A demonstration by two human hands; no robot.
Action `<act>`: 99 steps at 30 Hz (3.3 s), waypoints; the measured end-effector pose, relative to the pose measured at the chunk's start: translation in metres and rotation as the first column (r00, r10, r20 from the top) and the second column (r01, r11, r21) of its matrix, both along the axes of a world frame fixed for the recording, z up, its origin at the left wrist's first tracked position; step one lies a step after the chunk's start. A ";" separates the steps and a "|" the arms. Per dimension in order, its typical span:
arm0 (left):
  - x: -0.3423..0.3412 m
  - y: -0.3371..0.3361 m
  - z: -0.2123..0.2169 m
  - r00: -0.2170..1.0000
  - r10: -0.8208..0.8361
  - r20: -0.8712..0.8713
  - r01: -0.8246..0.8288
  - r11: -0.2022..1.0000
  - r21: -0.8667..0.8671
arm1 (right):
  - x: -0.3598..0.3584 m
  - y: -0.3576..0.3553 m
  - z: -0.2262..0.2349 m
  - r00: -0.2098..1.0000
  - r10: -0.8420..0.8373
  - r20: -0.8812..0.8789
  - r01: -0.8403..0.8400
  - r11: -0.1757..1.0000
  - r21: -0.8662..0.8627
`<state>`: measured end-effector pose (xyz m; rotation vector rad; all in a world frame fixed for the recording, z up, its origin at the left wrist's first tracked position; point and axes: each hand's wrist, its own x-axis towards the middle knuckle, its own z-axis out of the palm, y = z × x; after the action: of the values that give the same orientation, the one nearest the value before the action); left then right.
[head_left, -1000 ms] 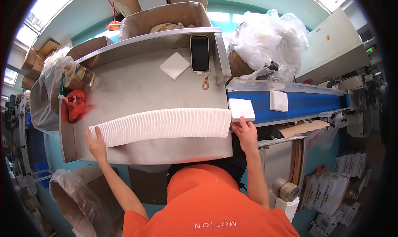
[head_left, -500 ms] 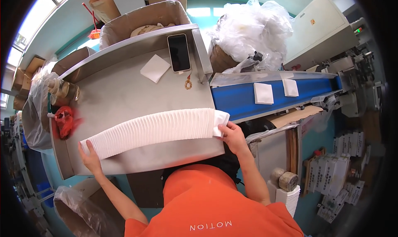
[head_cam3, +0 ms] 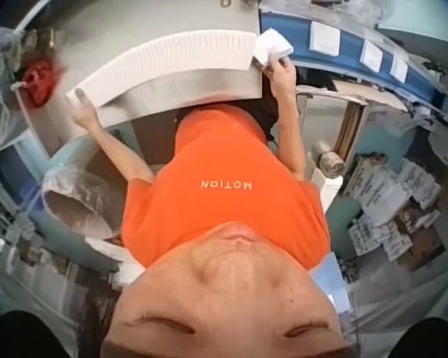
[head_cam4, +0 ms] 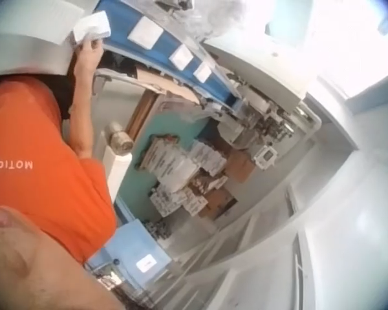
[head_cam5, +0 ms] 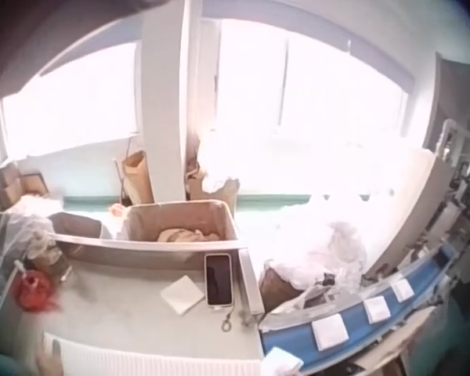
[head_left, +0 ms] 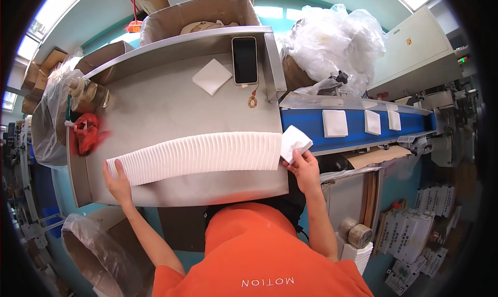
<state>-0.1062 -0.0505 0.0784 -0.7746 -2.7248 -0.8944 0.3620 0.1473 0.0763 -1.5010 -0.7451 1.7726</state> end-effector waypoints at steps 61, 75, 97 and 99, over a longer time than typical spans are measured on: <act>0.034 0.017 0.005 0.999 -0.039 0.010 0.039 0.999 0.004 | -0.035 0.002 0.003 0.914 0.275 0.298 -0.357 0.895 0.266; 0.043 0.021 0.003 0.999 -0.043 -0.006 0.043 0.999 0.012 | -0.030 0.003 0.017 0.943 0.300 0.145 -0.321 0.935 0.149; 0.050 0.031 0.004 0.999 -0.048 -0.018 0.048 0.999 0.018 | -0.026 0.018 -0.007 0.984 0.147 0.102 -0.162 0.973 0.164; 0.049 0.029 0.004 0.999 -0.049 -0.011 0.049 0.999 0.015 | -0.043 0.009 0.018 0.887 0.336 0.317 -0.414 0.882 0.224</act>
<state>-0.0568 -0.0217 0.0823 -0.8439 -2.6981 -0.9171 0.3189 0.1561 0.0943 -1.4813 -1.4586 1.6487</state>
